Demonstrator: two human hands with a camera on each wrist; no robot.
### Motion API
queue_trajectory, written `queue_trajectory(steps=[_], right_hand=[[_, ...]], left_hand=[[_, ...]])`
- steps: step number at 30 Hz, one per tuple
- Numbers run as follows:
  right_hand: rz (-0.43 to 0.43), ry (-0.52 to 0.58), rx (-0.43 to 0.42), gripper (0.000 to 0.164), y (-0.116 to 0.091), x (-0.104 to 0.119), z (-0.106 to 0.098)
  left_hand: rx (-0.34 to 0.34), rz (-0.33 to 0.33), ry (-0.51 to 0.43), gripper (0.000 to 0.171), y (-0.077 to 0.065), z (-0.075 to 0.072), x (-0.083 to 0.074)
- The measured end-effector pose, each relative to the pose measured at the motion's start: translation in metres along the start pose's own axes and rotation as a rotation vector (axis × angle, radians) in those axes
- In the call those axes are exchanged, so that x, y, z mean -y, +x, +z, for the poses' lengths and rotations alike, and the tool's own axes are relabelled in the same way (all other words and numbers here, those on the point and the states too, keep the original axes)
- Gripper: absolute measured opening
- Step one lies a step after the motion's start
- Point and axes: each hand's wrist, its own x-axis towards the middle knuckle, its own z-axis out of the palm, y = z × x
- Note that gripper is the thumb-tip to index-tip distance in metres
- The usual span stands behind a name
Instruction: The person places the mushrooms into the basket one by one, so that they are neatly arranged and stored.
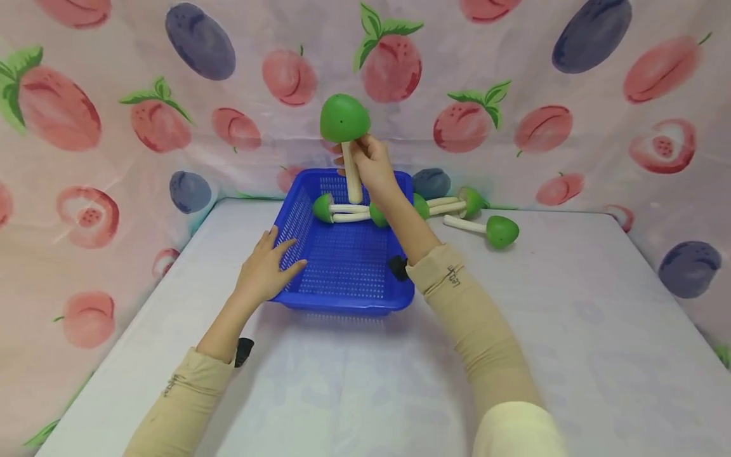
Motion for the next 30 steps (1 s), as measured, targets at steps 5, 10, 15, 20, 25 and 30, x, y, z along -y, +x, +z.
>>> queue_trajectory(steps=[5,10,15,20,25,30], right_hand=[[-0.017,0.003,0.052,0.034,0.006,-0.011,0.012],[-0.007,0.002,0.061,0.034,0.013,-0.018,0.020],[0.009,-0.042,0.041,0.035,0.026,-0.026,0.025],[0.052,-0.047,0.047,0.037,0.040,-0.046,0.031],[0.082,-0.044,0.030,0.036,0.052,-0.064,0.035],[0.062,-0.013,0.060,0.037,0.061,-0.078,0.031]], left_hand=[[0.008,0.007,0.001,0.063,0.003,0.001,-0.002],[0.014,0.004,0.006,0.063,0.003,0.001,-0.003],[0.010,0.006,0.010,0.063,0.003,-0.002,-0.002],[0.015,-0.003,0.011,0.063,0.003,-0.003,0.000],[0.007,-0.011,0.005,0.063,0.000,-0.003,0.002],[0.007,-0.010,-0.002,0.062,-0.001,-0.002,0.001]])
